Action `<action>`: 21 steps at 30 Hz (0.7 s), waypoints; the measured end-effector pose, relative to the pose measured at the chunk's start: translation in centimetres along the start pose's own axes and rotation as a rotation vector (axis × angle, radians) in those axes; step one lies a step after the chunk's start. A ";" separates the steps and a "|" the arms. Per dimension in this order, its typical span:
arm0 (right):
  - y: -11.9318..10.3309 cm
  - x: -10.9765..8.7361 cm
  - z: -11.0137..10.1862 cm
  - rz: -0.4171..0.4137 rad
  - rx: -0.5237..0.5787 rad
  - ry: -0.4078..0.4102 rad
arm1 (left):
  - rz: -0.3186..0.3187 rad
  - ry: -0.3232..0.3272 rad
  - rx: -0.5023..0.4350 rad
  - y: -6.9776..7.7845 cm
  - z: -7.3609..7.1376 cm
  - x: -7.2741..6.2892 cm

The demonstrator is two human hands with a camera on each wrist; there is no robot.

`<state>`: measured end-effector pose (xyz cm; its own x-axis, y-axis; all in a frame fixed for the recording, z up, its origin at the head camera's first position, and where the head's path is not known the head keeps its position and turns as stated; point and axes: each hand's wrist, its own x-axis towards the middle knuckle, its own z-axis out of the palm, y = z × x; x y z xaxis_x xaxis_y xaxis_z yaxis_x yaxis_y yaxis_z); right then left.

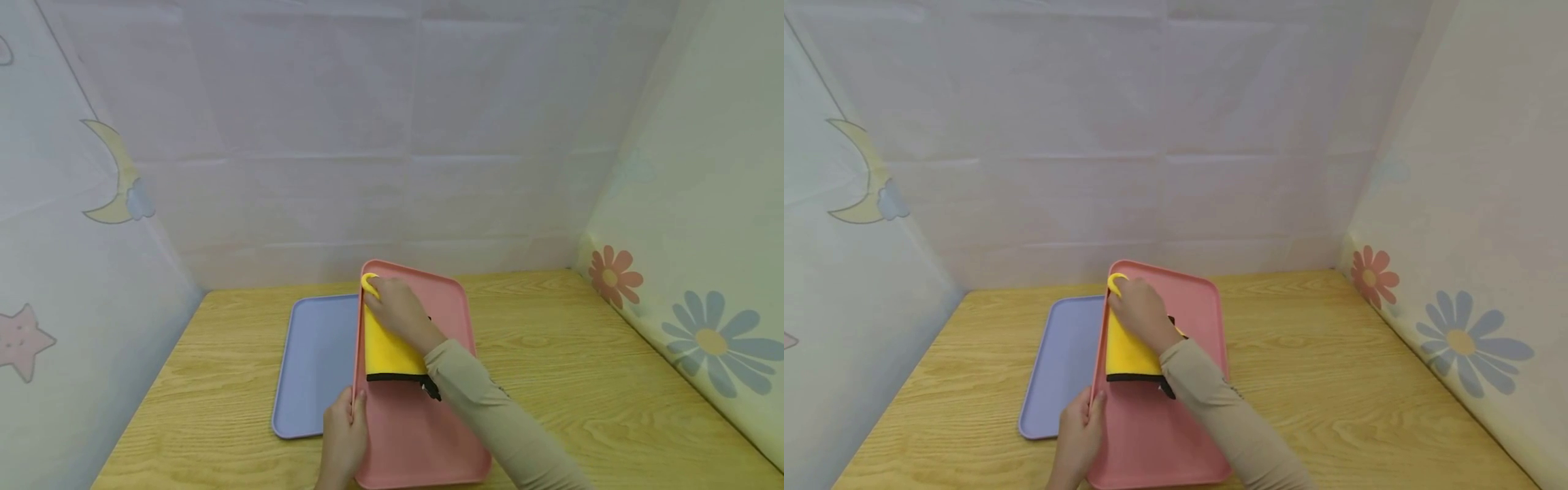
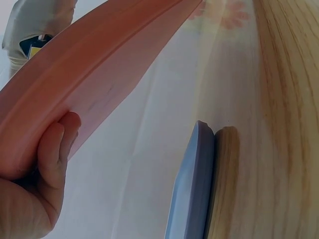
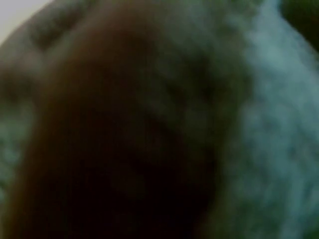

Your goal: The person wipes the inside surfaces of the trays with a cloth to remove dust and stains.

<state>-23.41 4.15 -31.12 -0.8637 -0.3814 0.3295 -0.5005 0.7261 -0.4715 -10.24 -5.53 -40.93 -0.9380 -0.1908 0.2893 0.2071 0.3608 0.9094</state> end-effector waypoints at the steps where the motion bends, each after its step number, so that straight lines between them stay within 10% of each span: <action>1: 0.0 0.0 0.0 0.002 -0.001 0.000 | 0.003 0.003 0.002 0.0 0.0 0.0; 21: -0.1 -0.3 -0.4 0.078 -0.145 -0.029 | -0.038 -0.007 -0.003 0.3 0.1 -0.1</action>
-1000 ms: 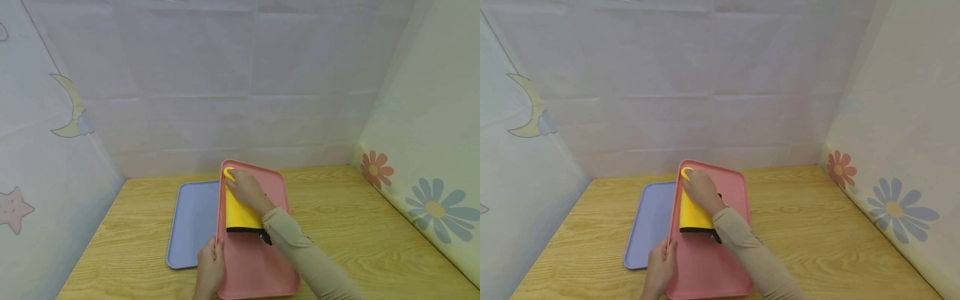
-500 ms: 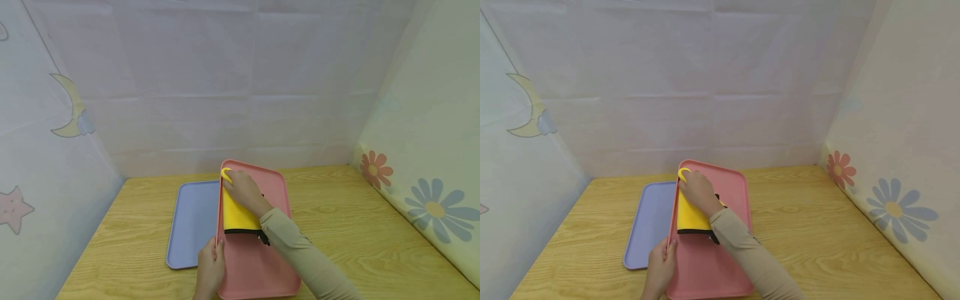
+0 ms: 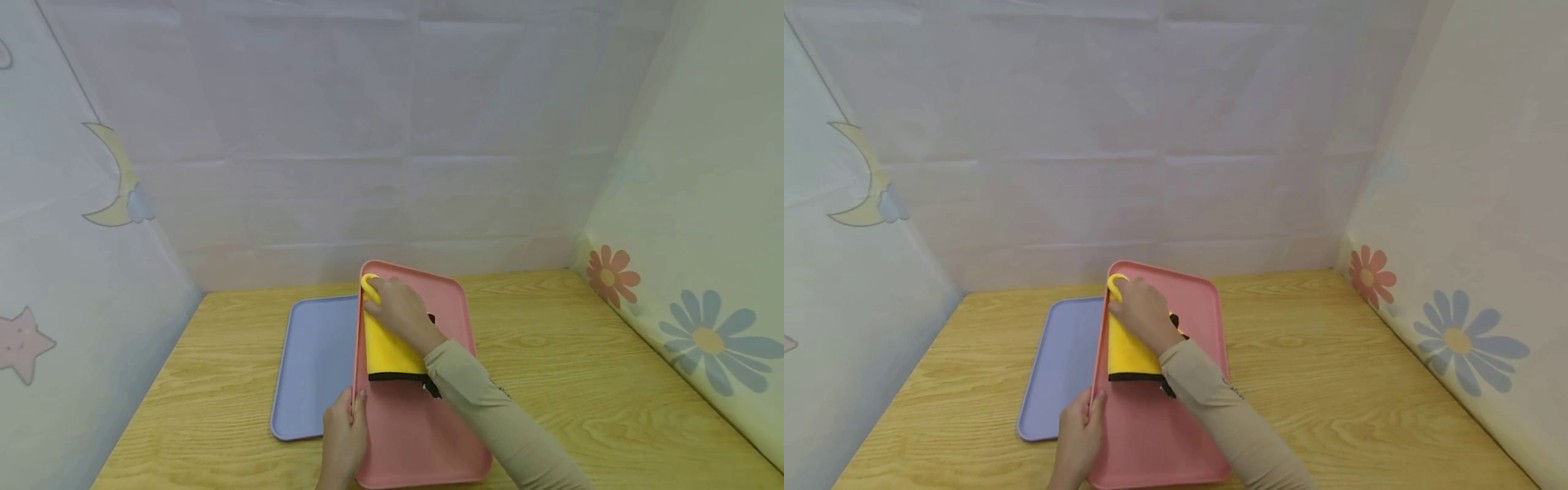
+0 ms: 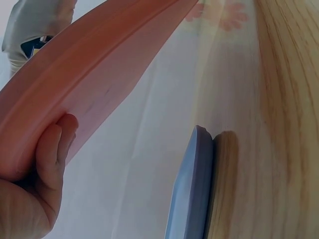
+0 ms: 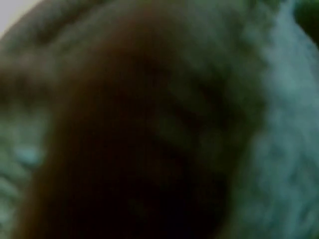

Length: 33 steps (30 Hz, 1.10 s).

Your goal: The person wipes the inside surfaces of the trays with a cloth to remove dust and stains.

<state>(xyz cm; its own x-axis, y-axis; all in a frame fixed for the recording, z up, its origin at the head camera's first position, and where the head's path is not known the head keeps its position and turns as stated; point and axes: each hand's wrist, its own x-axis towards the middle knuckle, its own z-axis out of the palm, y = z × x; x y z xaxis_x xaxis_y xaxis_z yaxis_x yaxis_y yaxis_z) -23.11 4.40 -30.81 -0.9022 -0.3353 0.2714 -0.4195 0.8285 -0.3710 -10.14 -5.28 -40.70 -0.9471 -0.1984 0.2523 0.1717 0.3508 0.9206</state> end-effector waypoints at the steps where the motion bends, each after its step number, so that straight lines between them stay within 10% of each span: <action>1: 0.1 0.0 0.0 0.001 -0.006 0.000 | -0.006 -0.002 0.000 0.0 0.0 0.0; 33: 4.5 -0.4 0.4 0.086 0.022 -0.042 | -0.007 0.072 0.021 0.2 -0.6 0.4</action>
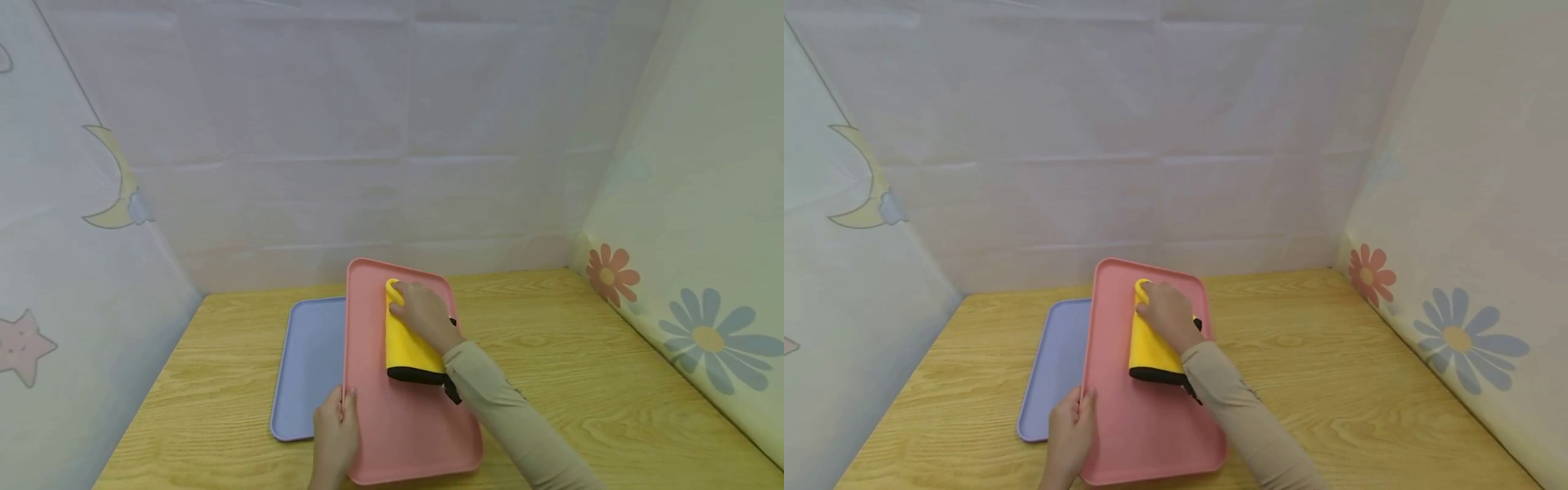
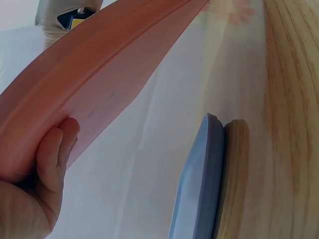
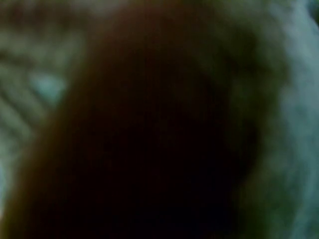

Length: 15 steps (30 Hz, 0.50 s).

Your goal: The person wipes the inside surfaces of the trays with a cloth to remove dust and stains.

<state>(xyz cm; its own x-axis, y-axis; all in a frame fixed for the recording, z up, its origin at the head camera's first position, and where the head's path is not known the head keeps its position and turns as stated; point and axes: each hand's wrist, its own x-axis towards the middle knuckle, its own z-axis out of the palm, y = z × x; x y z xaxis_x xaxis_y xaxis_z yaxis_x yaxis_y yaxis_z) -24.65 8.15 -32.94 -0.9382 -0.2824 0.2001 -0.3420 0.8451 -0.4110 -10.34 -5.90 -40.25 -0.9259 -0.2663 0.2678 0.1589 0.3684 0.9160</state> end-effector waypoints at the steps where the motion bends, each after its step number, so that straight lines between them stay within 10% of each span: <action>1: 0.1 0.0 0.0 0.003 -0.002 -0.003 | 0.013 0.009 0.005 -0.1 0.0 0.0; 15: 2.5 0.3 0.2 0.058 -0.028 -0.015 | 0.050 0.050 0.016 0.0 -0.4 0.1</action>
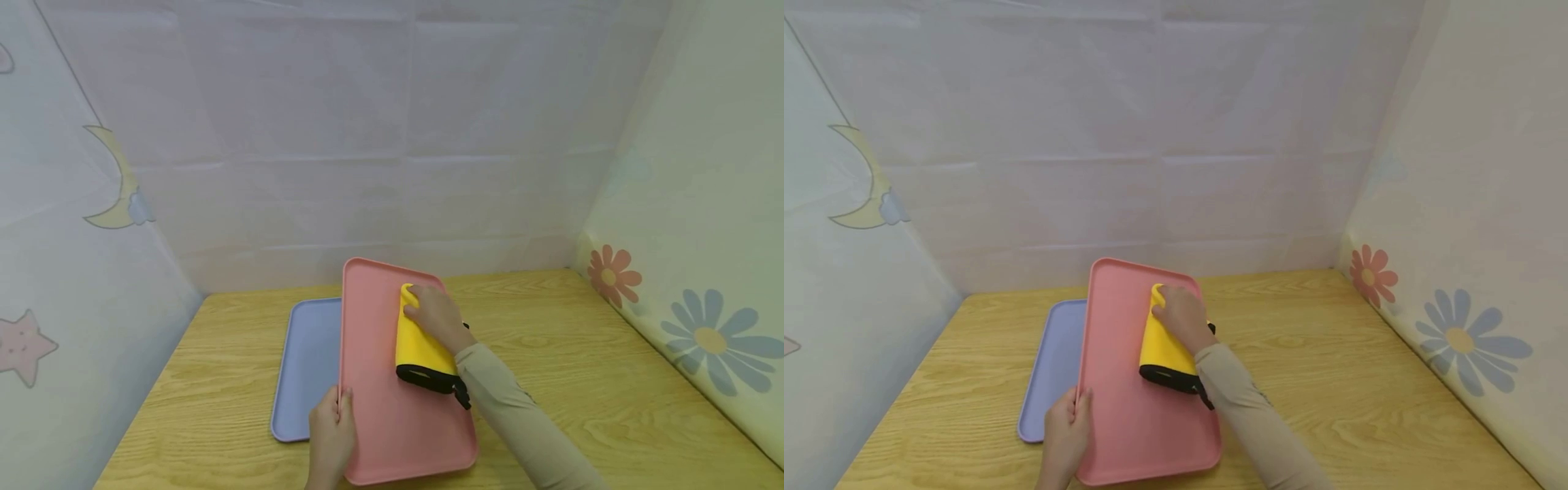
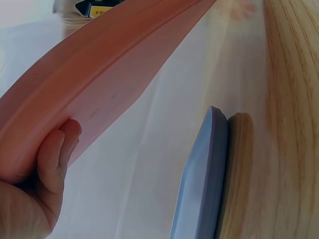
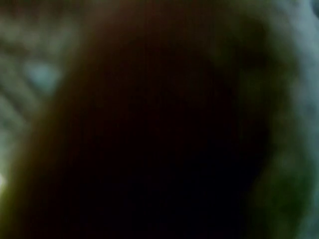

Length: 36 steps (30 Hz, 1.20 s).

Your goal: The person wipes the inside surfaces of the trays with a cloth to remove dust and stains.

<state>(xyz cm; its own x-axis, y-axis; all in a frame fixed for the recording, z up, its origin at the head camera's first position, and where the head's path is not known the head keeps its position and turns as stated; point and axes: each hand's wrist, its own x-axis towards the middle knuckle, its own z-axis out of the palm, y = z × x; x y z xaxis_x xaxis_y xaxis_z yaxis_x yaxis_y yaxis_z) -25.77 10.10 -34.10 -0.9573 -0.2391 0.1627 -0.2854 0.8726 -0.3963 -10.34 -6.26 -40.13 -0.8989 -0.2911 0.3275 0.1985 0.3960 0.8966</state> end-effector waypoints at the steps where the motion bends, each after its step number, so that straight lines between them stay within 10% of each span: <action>1: 0.1 0.0 0.0 0.001 0.004 0.000 | -0.001 -0.001 -0.003 0.0 0.0 0.0; 36: 4.2 -0.1 0.4 0.118 -0.067 -0.031 | 0.078 0.069 0.060 0.1 -0.5 0.0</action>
<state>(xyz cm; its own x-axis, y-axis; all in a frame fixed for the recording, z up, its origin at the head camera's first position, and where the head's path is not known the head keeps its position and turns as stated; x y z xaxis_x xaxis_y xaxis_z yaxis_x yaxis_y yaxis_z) -26.91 13.57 -36.16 -0.9853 -0.1455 0.0901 -0.1680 0.9218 -0.3493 -10.08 -6.66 -39.88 -0.8521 -0.3159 0.4173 0.2414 0.4702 0.8489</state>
